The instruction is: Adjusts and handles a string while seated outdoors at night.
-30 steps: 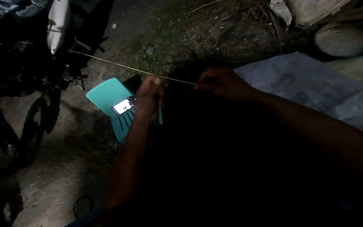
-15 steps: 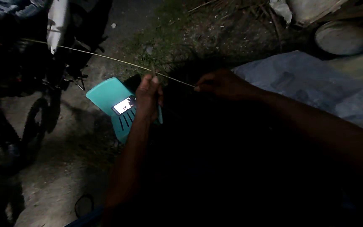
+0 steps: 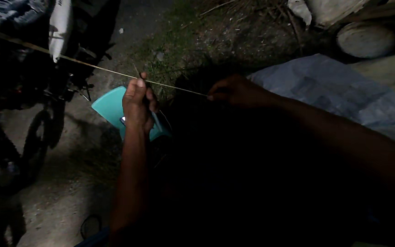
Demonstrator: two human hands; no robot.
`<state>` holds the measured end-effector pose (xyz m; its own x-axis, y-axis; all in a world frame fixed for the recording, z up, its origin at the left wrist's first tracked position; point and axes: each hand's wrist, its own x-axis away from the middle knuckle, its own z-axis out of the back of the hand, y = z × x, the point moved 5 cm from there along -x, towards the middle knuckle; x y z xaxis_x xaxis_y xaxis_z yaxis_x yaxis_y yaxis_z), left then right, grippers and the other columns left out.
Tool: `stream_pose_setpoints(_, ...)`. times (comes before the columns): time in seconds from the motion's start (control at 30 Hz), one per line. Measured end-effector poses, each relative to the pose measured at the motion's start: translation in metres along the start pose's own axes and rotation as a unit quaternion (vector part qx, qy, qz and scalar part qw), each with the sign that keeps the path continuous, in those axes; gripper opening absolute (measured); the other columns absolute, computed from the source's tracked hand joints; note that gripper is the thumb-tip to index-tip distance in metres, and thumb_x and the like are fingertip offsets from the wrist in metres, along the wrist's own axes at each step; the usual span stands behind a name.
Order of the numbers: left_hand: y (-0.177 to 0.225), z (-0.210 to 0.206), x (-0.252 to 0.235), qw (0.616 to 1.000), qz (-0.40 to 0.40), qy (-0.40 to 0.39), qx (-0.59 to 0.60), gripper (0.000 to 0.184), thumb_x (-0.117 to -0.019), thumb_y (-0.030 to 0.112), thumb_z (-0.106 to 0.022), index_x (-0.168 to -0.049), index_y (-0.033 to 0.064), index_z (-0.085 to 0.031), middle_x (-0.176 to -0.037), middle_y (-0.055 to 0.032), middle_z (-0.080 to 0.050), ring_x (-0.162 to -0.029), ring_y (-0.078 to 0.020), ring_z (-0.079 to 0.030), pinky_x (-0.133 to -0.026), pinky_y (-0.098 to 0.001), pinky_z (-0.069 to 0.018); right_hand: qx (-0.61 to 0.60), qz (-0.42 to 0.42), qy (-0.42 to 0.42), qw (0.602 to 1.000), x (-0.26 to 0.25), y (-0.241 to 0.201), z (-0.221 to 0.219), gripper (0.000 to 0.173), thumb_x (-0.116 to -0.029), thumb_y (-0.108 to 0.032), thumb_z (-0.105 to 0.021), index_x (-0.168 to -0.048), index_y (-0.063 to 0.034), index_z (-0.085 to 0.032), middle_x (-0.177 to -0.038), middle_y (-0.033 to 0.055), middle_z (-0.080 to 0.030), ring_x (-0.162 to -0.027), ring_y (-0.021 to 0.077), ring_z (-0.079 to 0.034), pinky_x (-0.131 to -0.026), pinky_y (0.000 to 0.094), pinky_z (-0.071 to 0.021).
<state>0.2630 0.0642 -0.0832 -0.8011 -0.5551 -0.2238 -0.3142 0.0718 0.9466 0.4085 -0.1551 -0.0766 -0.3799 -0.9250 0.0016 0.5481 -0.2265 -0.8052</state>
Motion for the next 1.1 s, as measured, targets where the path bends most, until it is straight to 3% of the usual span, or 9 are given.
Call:
stream_pose_setpoints(0.1, -0.009, -0.020, 0.009, 0.999, 0.011, -0.014, -0.041, 0.022, -0.1101, 0.022, -0.038, -0.125, 0.0169, -0.054, -0.064, 0.0103, -0.055, -0.045, -0.0018, -0.049, -0.042, -0.0179, -0.0468, -0.055, -0.013, 0.010, 0.998, -0.002, -0.005, -0.008, 0.021, -0.1053, -0.019, -0.058, -0.111, -0.0041, -0.071, -0.076, 0.0038, -0.064, -0.058, 0.0067, -0.058, -0.057, 0.0239, -0.0529)
stream_pose_setpoints(0.2, -0.037, -0.068, 0.033, 0.988, 0.073, -0.086, -0.109, 0.025, -0.1086, 0.019, -0.046, -0.130, 0.0128, -0.056, -0.070, 0.0043, -0.056, -0.049, -0.0028, -0.050, -0.043, -0.0171, -0.0451, -0.088, -0.045, 0.015, 0.995, -0.005, -0.010, -0.016, 0.023, -0.1061, -0.021, -0.057, -0.113, -0.0035, -0.069, -0.077, 0.0050, -0.065, -0.059, 0.0086, -0.059, -0.058, 0.0257, -0.0533)
stream_pose_setpoints(0.27, -0.048, -0.080, 0.039, 0.983, 0.099, -0.114, -0.109, 0.021, -0.1079, 0.018, -0.050, -0.127, 0.0127, -0.058, -0.068, 0.0031, -0.055, -0.048, -0.0032, -0.048, -0.042, -0.0166, -0.0430, -0.097, -0.056, 0.021, 0.994, -0.005, -0.010, -0.017, 0.022, -0.1064, -0.019, -0.056, -0.112, -0.0025, -0.068, -0.077, 0.0057, -0.064, -0.058, 0.0085, -0.058, -0.057, 0.0254, -0.0528)
stream_pose_setpoints(0.37, -0.043, -0.071, 0.032, 0.984, 0.096, -0.106, -0.103, 0.013, -0.1076, 0.017, -0.049, -0.118, 0.0144, -0.056, -0.069, 0.0040, -0.056, -0.047, -0.0014, -0.049, -0.042, -0.0145, -0.0435, -0.094, -0.061, 0.017, 0.994, -0.001, -0.009, -0.011, 0.025, -0.1069, -0.021, -0.055, -0.117, -0.0018, -0.068, -0.078, 0.0059, -0.063, -0.059, 0.0089, -0.056, -0.057, 0.0259, -0.0512)
stream_pose_setpoints(0.5, -0.045, -0.075, 0.033, 0.985, 0.085, -0.114, -0.102, 0.019, -0.1077, 0.017, -0.049, -0.122, 0.0123, -0.061, -0.067, 0.0046, -0.055, -0.046, -0.0016, -0.048, -0.042, -0.0148, -0.0435, -0.081, -0.028, 0.016, 0.996, -0.003, -0.007, -0.009, 0.025, -0.1069, -0.021, -0.054, -0.112, -0.0029, -0.071, -0.071, 0.0028, -0.061, -0.056, 0.0068, -0.055, -0.055, 0.0239, -0.0504)
stream_pose_setpoints(0.73, -0.037, -0.060, 0.016, 0.981, 0.044, -0.125, -0.143, 0.027, -0.1064, 0.013, -0.050, -0.129, 0.0022, -0.061, -0.070, 0.0042, -0.059, -0.050, -0.0016, -0.051, -0.044, -0.0158, -0.0454, -0.084, -0.017, 0.018, 0.996, -0.008, -0.009, -0.005, 0.022, -0.1058, -0.019, -0.057, -0.110, -0.0026, -0.071, -0.071, 0.0022, -0.060, -0.054, 0.0046, -0.054, -0.053, 0.0206, -0.0487)
stream_pose_setpoints(0.9, -0.039, -0.066, 0.025, 0.969, 0.058, -0.104, -0.215, 0.027, -0.1072, 0.018, -0.053, -0.128, 0.0049, -0.064, -0.070, 0.0029, -0.057, -0.050, -0.0023, -0.051, -0.045, -0.0166, -0.0451, -0.076, -0.043, 0.015, 0.996, -0.007, -0.008, -0.003, 0.022, -0.1053, -0.020, -0.058, -0.111, -0.0041, -0.072, -0.072, 0.0024, -0.062, -0.055, 0.0049, -0.054, -0.053, 0.0215, -0.0490)
stream_pose_setpoints(1.0, -0.035, -0.047, 0.009, 0.983, 0.035, -0.083, -0.159, 0.023, -0.1075, 0.017, -0.049, -0.124, 0.0076, -0.063, -0.069, 0.0085, -0.059, -0.051, 0.0004, -0.052, -0.046, -0.0158, -0.0468, -0.064, -0.036, 0.010, 0.997, -0.005, -0.005, 0.000, 0.021, -0.1056, -0.019, -0.058, -0.110, -0.0037, -0.071, -0.070, 0.0023, -0.061, -0.053, 0.0049, -0.054, -0.052, 0.0215, -0.0487)
stream_pose_setpoints(1.1, -0.022, -0.032, -0.001, 0.993, 0.009, -0.060, -0.098, 0.026, -0.1089, 0.018, -0.044, -0.128, 0.0101, -0.059, -0.068, 0.0090, -0.055, -0.049, -0.0015, -0.051, -0.044, -0.0173, -0.0469, -0.046, -0.027, 0.003, 0.999, -0.001, -0.004, 0.004, 0.023, -0.1060, -0.021, -0.057, -0.113, -0.0037, -0.071, -0.075, 0.0042, -0.063, -0.058, 0.0074, -0.057, -0.057, 0.0249, -0.0518)
